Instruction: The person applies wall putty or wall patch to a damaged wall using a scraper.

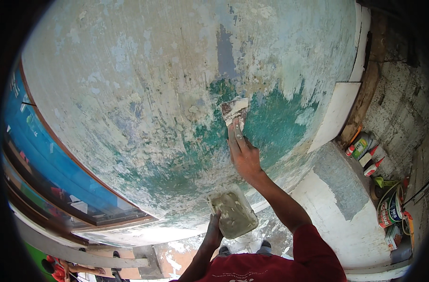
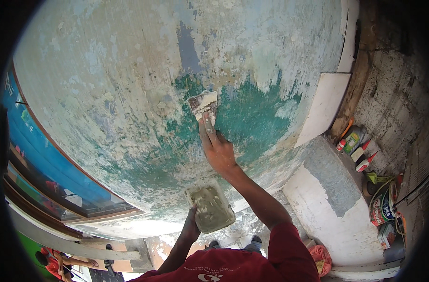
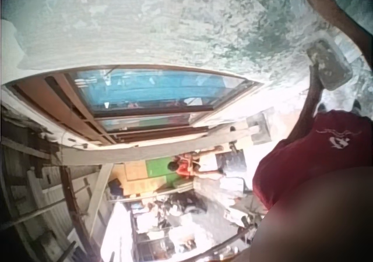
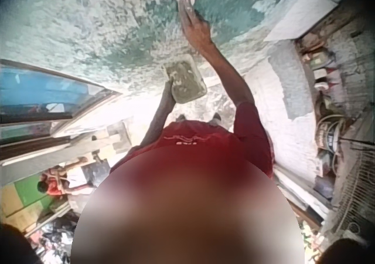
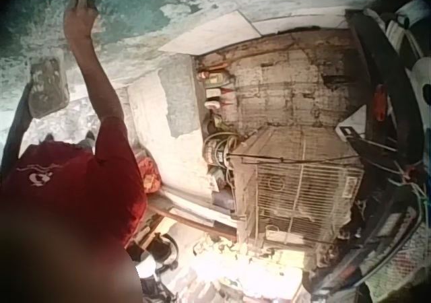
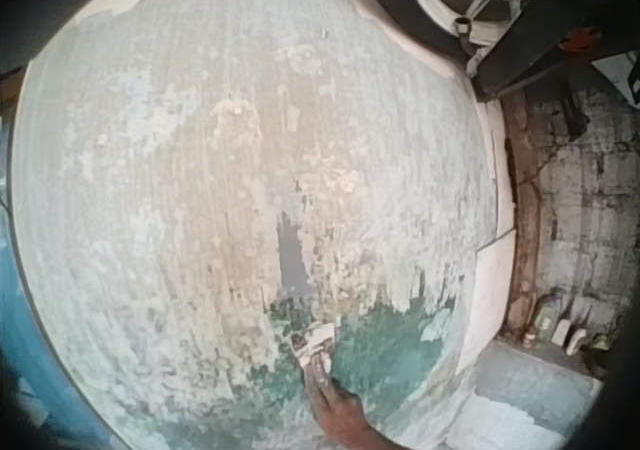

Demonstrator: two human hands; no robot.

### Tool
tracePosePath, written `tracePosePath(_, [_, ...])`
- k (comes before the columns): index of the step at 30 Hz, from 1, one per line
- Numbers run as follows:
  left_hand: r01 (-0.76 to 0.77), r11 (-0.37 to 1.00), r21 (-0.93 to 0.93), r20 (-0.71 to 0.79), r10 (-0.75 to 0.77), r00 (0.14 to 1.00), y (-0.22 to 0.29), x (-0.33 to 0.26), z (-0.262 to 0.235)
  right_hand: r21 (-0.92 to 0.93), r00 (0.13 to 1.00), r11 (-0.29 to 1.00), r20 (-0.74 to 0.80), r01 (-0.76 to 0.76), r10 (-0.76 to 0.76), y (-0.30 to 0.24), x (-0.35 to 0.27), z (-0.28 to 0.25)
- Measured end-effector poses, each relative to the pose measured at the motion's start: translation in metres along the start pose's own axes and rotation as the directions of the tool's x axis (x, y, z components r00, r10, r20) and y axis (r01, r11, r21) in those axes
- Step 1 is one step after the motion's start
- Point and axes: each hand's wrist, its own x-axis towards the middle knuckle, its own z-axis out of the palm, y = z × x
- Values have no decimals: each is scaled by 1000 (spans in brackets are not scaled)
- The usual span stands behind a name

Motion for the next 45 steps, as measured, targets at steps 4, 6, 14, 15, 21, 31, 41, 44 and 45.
tracePosePath(4, [42,999,5,-34,-42,999,3,1,-3,-88,999,996,45,-5,9,-4,0,-3])
tracePosePath(6, [52,999,16,-31,-52,998,5,3,-3,-98,997,995,74,-10,17,-6,1,-5])
tracePosePath(14, [97,993,60,-13,-96,995,4,4,-1,-102,979,994,195,-38,57,-11,-3,-20])
tracePosePath(15, [105,990,98,-15,-104,994,5,4,2,-93,971,995,233,-37,58,-12,-5,-25])
tracePosePath(21, [93,990,107,25,-96,995,2,-1,2,290,894,919,431,-265,122,-40,2,-97])
tracePosePath(31, [52,998,39,85,-55,995,3,1,-10,326,955,914,248,-242,165,-25,22,-67])
tracePosePath(41, [109,991,76,23,-112,993,18,-2,-31,160,923,944,310,-289,230,-38,16,-104])
tracePosePath(44, [121,991,49,38,-122,992,20,1,-43,202,922,922,277,-330,270,-38,16,-111])
tracePosePath(45, [135,989,59,33,-137,990,22,1,-46,185,920,918,250,-351,302,-37,17,-109])
